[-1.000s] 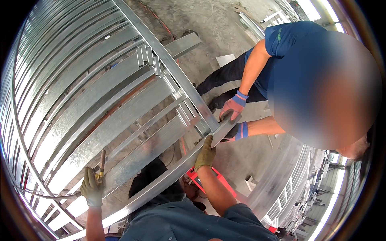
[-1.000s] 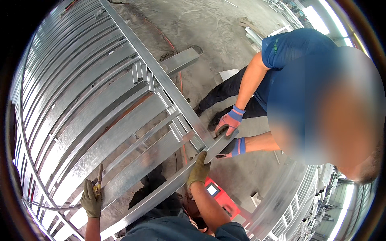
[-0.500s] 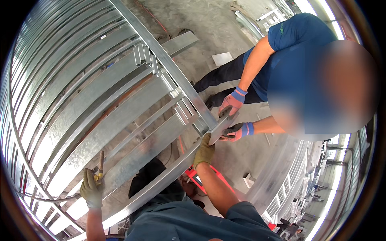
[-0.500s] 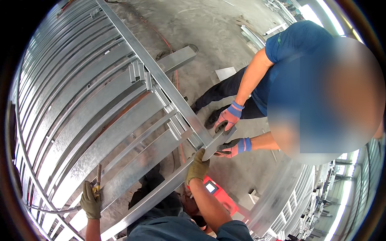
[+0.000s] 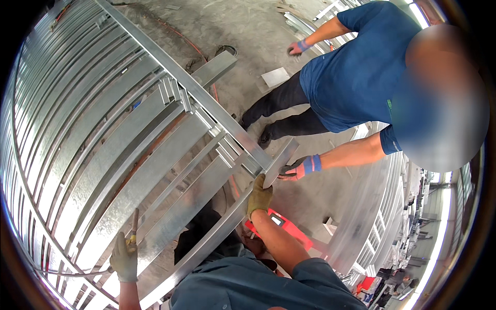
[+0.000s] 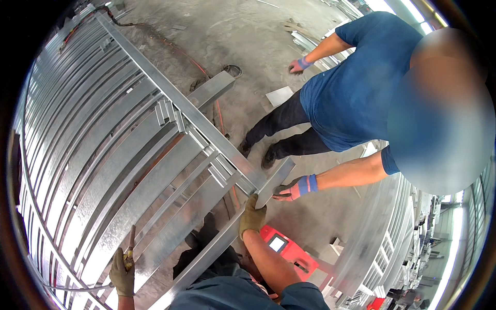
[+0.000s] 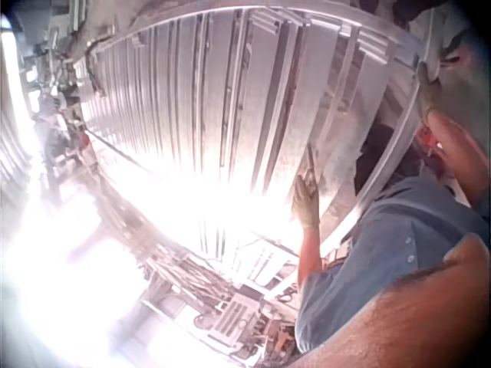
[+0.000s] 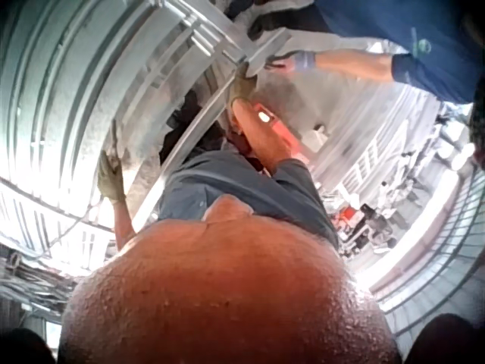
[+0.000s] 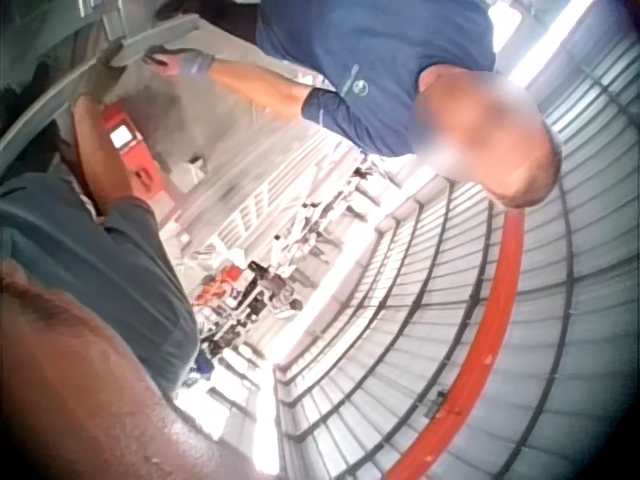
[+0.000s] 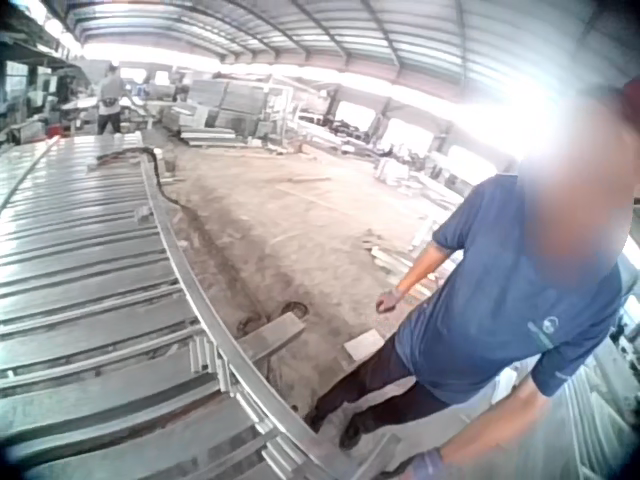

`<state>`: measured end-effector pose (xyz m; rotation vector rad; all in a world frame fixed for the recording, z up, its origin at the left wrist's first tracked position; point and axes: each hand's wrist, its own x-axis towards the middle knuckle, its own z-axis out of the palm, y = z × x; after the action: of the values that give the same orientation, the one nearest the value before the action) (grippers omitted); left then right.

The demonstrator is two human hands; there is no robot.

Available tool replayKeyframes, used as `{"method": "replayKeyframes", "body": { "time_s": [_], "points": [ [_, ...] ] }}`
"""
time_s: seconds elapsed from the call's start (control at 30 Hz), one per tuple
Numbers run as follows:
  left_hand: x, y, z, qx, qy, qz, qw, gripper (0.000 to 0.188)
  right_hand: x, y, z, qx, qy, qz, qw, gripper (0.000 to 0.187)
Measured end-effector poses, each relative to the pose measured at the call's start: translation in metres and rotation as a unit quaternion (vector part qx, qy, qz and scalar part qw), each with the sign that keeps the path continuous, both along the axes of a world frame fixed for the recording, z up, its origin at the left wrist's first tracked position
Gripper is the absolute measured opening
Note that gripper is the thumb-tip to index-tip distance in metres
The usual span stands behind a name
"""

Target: The person welds metal bars onto a large metal frame using a welding torch. They position the bars, weld them in place, and occasionally adjust the frame. Another worker assists by holding parts of the frame during welding.

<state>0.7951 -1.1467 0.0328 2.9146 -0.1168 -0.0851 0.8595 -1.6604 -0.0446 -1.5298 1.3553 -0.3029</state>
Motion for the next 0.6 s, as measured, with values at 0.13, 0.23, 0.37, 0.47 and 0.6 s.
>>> {"method": "replayKeyframes", "body": {
  "time_s": [0.13,0.23,0.37,0.47,0.6],
  "points": [
    [0.028,-0.023,0.070,-0.039,0.111,0.008,0.993,0.064,-0.001,0.001,-0.009,-0.038,-0.017,-0.001,0.999,0.067],
    [0.035,-0.044,0.078,-0.099,0.055,-0.061,0.992,0.061,-0.001,0.005,-0.001,-0.019,-0.012,-0.004,1.000,0.068],
    [0.064,-0.104,0.109,-0.232,0.213,-0.015,0.949,0.051,-0.004,0.006,-0.006,-0.047,-0.019,-0.025,0.998,0.065],
    [0.097,-0.152,0.117,-0.271,0.391,0.019,0.879,0.063,-0.002,0.010,-0.003,0.030,-0.079,-0.064,0.994,0.063],
    [0.153,-0.222,0.101,-0.372,0.513,0.059,0.771,0.060,0.000,0.012,0.007,0.109,-0.111,-0.116,0.981,0.058]
  ]
}}
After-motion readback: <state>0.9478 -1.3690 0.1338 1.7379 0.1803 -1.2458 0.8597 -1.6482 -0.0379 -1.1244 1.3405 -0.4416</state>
